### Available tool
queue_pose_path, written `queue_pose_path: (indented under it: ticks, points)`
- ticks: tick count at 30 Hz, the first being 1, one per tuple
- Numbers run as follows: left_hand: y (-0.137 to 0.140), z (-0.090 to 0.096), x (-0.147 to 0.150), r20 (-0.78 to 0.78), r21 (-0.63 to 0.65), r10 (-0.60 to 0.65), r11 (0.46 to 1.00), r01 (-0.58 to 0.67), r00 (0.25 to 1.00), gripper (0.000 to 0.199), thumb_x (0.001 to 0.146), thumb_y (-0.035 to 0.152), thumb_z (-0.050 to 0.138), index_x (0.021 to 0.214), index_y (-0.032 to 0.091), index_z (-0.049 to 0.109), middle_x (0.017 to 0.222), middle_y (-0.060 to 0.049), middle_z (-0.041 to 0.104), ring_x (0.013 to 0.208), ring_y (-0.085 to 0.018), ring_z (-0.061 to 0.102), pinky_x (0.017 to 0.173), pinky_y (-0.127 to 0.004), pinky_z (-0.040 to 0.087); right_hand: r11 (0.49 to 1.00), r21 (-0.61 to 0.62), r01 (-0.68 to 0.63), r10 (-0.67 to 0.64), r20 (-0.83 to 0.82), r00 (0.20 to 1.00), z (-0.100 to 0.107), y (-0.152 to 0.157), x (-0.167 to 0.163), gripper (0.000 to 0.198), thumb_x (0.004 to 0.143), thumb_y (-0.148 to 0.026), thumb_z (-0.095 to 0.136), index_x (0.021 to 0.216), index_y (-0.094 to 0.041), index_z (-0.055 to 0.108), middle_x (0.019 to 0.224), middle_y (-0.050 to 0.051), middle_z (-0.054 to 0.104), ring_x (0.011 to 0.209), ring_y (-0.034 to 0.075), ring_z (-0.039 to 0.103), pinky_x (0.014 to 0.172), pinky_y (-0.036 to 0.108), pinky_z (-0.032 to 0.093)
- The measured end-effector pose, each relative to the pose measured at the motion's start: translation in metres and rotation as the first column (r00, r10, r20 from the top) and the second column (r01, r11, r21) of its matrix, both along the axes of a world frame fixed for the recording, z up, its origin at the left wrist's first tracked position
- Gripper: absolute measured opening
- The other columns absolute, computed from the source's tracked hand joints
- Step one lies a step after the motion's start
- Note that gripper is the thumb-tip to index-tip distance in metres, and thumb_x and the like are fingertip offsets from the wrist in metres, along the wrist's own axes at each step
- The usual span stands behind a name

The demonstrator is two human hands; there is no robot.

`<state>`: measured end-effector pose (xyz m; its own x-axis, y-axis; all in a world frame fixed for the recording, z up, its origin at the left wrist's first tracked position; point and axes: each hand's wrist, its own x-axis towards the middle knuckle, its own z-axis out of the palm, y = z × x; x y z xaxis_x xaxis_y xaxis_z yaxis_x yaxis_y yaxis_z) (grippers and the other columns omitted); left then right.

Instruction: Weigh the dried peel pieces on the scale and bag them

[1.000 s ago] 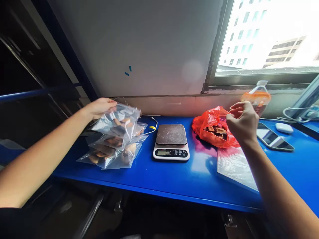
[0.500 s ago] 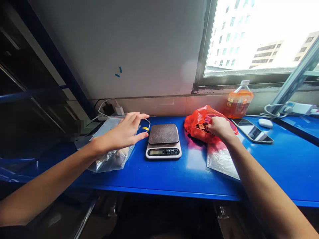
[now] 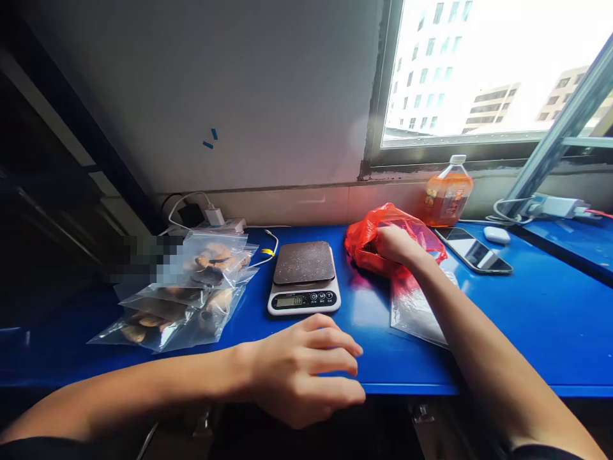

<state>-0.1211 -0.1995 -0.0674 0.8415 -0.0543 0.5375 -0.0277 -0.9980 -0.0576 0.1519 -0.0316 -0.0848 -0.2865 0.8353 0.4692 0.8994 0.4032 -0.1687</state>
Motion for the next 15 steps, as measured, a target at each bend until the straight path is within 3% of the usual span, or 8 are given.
queue_pose_path:
  ticks: [3, 6, 9, 12, 15]
  points:
    - [0.004, -0.017, 0.007, -0.002, -0.095, -0.023, 0.995, 0.023, 1.0, 0.011, 0.084, 0.018, 0.053, 0.088, 0.018, 0.063, 0.082, -0.002, 0.069, 0.093, -0.016, 0.062, 0.08, -0.03, 0.047, 1.0, -0.016, 0.023, -0.022, 0.064, 0.998, 0.012, -0.009, 0.0, 0.008, 0.074, -0.018, 0.056, 0.075, -0.017, 0.064, 0.076, 0.006, 0.065, 0.067, 0.017, 0.057, 0.062, 0.028, 0.04]
    - [0.009, -0.023, 0.004, -0.052, -0.171, 0.028, 0.985, -0.037, 0.998, 0.009, 0.083, 0.015, 0.054, 0.084, 0.016, 0.063, 0.073, -0.001, 0.066, 0.077, -0.015, 0.06, 0.07, -0.029, 0.047, 0.991, 0.096, 0.098, -0.101, 0.025, 0.995, 0.027, -0.017, 0.008, 0.011, 0.073, -0.016, 0.056, 0.081, -0.018, 0.064, 0.079, 0.007, 0.061, 0.07, 0.018, 0.055, 0.065, 0.029, 0.041]
    - [0.008, -0.022, 0.001, -0.093, -0.172, 0.008, 0.985, -0.024, 0.996, 0.009, 0.082, 0.017, 0.056, 0.083, 0.018, 0.064, 0.07, -0.001, 0.063, 0.071, -0.015, 0.057, 0.061, -0.029, 0.043, 0.942, 0.247, 0.226, -0.206, -0.104, 0.973, 0.038, -0.026, 0.011, 0.021, 0.075, -0.017, 0.055, 0.093, -0.018, 0.065, 0.087, 0.011, 0.058, 0.073, 0.02, 0.053, 0.068, 0.032, 0.042]
    - [0.008, -0.02, 0.002, -0.144, -0.181, -0.01, 0.983, -0.017, 0.99, 0.008, 0.082, 0.018, 0.058, 0.083, 0.019, 0.065, 0.072, -0.001, 0.063, 0.071, -0.015, 0.056, 0.059, -0.029, 0.041, 0.896, 0.327, 0.299, -0.238, -0.216, 0.947, 0.046, -0.041, 0.003, 0.025, 0.075, -0.02, 0.057, 0.099, -0.019, 0.065, 0.093, 0.012, 0.058, 0.075, 0.02, 0.055, 0.07, 0.033, 0.043]
    - [0.01, -0.019, 0.002, -0.153, -0.222, 0.007, 0.974, -0.042, 0.988, 0.008, 0.082, 0.016, 0.058, 0.085, 0.018, 0.065, 0.074, -0.002, 0.063, 0.071, -0.015, 0.056, 0.064, -0.029, 0.043, 0.91, 0.312, 0.272, -0.186, -0.279, 0.942, 0.053, -0.056, -0.011, 0.025, 0.074, -0.022, 0.061, 0.098, -0.018, 0.065, 0.09, 0.009, 0.061, 0.069, 0.017, 0.057, 0.07, 0.033, 0.047]
